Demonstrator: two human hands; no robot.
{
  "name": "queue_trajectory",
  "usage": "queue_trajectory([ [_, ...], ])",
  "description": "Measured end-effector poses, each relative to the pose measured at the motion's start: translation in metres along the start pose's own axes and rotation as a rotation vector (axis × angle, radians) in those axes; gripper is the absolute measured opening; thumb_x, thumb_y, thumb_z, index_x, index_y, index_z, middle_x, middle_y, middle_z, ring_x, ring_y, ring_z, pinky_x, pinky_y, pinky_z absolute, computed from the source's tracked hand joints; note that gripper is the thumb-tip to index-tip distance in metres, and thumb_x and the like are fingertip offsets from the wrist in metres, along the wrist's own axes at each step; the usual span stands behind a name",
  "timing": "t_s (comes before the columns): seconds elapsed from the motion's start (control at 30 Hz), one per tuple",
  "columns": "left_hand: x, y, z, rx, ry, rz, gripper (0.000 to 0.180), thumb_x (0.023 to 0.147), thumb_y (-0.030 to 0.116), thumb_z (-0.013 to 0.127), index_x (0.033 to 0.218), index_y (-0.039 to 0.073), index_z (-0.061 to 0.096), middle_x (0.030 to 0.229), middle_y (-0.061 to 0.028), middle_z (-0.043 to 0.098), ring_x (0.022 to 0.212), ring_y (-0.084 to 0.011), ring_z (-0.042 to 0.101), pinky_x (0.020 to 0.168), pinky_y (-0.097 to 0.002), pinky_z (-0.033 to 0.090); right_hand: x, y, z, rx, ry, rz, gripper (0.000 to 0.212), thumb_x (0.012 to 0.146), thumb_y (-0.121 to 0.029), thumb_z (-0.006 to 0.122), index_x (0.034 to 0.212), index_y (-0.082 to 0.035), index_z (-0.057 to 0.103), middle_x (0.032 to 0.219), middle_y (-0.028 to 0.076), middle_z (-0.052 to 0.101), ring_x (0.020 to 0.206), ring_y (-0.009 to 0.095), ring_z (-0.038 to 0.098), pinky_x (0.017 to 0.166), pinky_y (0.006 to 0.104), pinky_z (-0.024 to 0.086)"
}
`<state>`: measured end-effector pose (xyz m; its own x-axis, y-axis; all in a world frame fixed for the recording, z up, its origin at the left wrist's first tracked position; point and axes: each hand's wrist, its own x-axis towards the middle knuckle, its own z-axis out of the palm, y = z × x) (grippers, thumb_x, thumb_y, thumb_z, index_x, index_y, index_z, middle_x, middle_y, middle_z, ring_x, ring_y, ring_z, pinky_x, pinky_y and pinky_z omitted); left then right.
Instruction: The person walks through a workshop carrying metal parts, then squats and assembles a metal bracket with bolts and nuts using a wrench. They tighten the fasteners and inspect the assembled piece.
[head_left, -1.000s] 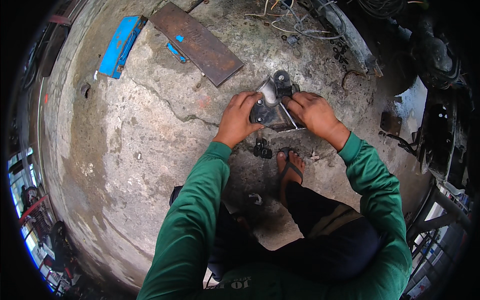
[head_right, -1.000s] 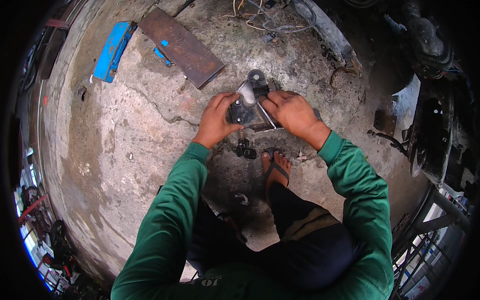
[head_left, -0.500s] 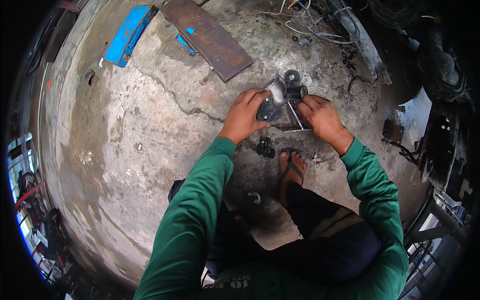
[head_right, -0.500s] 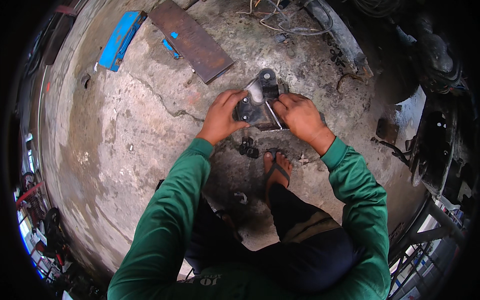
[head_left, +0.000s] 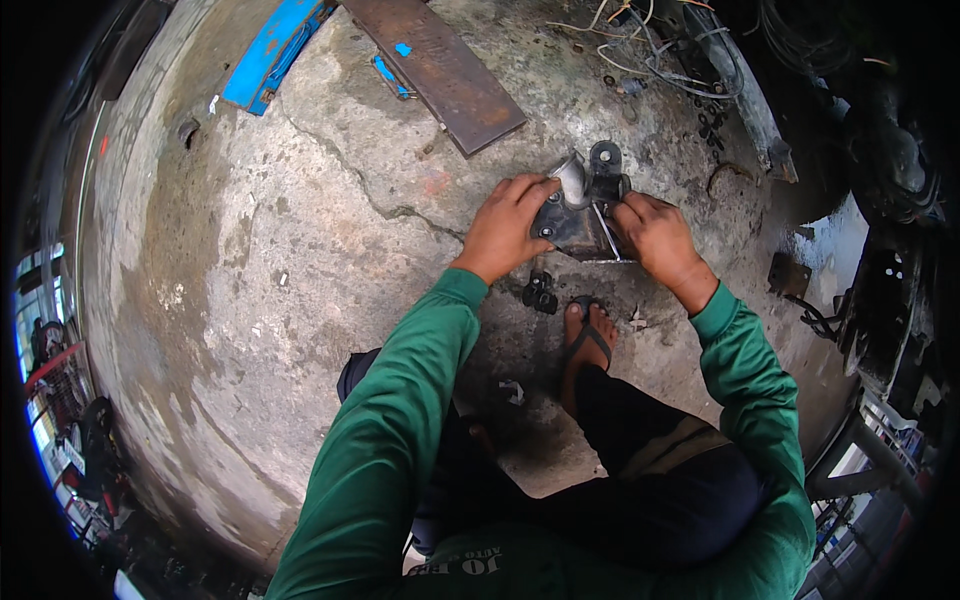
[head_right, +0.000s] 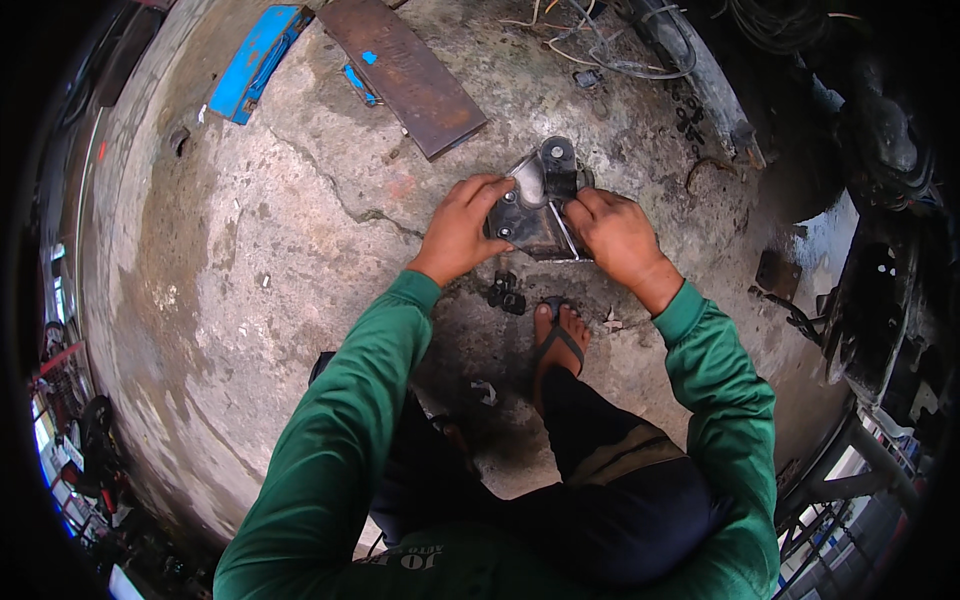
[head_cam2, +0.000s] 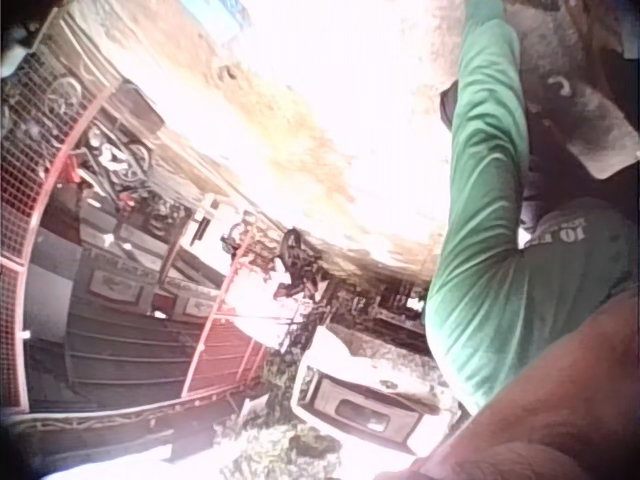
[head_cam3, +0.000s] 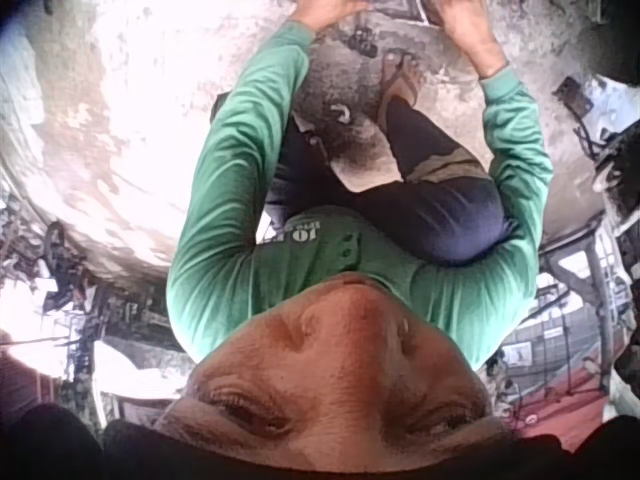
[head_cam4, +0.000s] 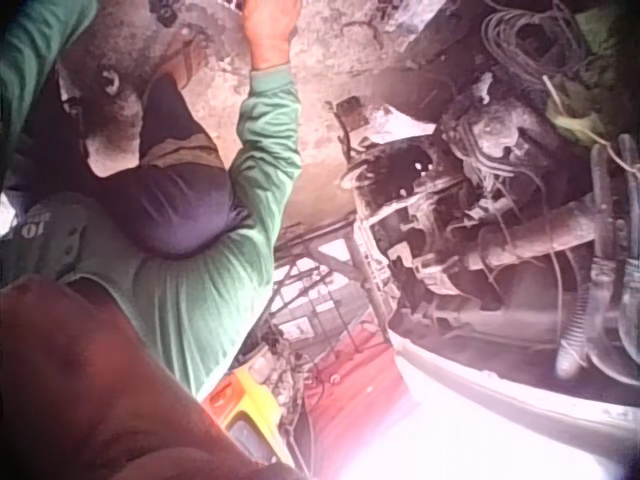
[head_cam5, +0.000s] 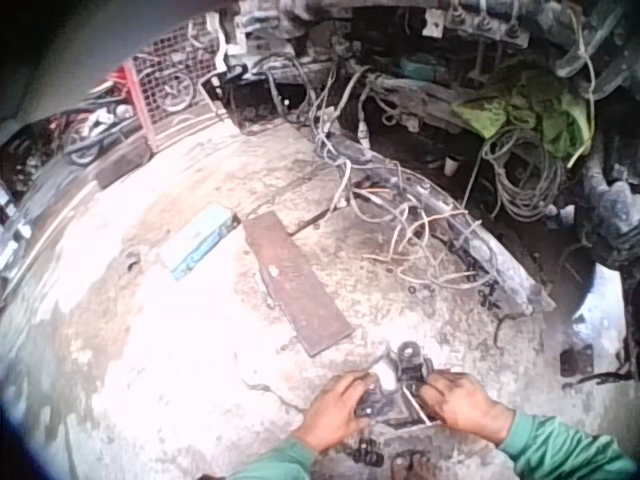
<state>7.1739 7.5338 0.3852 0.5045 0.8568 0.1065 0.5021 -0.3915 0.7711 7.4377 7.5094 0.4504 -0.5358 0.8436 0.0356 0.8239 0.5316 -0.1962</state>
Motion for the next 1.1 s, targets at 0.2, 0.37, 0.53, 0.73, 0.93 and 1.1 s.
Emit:
queue_trajectory([
  [0.2,-0.001,-0.002,-0.001,-0.014,-0.009,0.011,0.089,0.061,0.014,0.094,0.142,0.013,0.055,0.139,-0.0101,0.055,0.127,-0.0375,0.054,0.108,-0.0474,0.049,-0.006,-0.005,-0.011,0.076,0.158,0.066,0.023,0.086,-0.01,0.073,0.108,-0.004,0.068,0.099,0.012,0.065,0.088,0.033,0.069,0.076,0.0425,0.059],
  [0.37,-0.001,-0.002,0.0,0.002,-0.006,0.02,0.093,0.058,0.016,0.095,0.143,0.014,0.056,0.139,-0.0105,0.056,0.127,-0.0369,0.055,0.107,-0.0471,0.05,-0.011,-0.005,-0.009,0.116,0.14,0.074,0.024,0.086,-0.01,0.073,0.109,-0.003,0.068,0.101,0.012,0.065,0.09,0.033,0.069,0.078,0.0429,0.059],
  [0.53,-0.001,-0.002,0.0,-0.017,-0.002,0.008,0.095,0.056,0.015,0.096,0.143,0.014,0.057,0.14,-0.011,0.057,0.127,-0.0369,0.055,0.107,-0.0469,0.05,-0.008,-0.005,0.0,0.12,0.087,0.066,0.022,0.087,-0.009,0.071,0.109,-0.003,0.068,0.102,0.012,0.065,0.092,0.033,0.069,0.078,0.0436,0.059],
  [0.73,0.0,-0.001,-0.002,-0.021,-0.004,0.008,0.094,0.056,0.013,0.096,0.142,0.014,0.057,0.14,-0.0118,0.057,0.128,-0.0372,0.055,0.108,-0.0468,0.049,-0.004,-0.006,0.007,0.057,0.023,0.101,0.017,0.09,-0.012,0.067,0.106,-0.005,0.067,0.103,0.012,0.065,0.093,0.034,0.069,0.078,0.0446,0.058],
  [0.93,0.003,-0.002,-0.002,-0.032,-0.009,0.023,0.091,0.057,0.013,0.095,0.14,0.013,0.057,0.139,-0.0115,0.057,0.128,-0.0375,0.055,0.108,-0.0469,0.049,-0.002,-0.008,0.006,0.013,0.026,0.038,0.018,0.087,-0.012,0.064,0.104,-0.008,0.067,0.1,0.011,0.065,0.093,0.033,0.069,0.078,0.0442,0.059],
  [1.1,0.002,-0.005,-0.003,-0.028,-0.011,0.033,0.089,0.06,0.014,0.094,0.14,0.012,0.056,0.138,-0.0104,0.055,0.126,-0.0375,0.054,0.108,-0.0474,0.049,0.0,-0.013,0.001,-0.003,-0.007,0.044,0.022,0.085,-0.012,0.063,0.105,-0.007,0.066,0.098,0.011,0.066,0.09,0.032,0.07,0.077,0.0434,0.059],
])
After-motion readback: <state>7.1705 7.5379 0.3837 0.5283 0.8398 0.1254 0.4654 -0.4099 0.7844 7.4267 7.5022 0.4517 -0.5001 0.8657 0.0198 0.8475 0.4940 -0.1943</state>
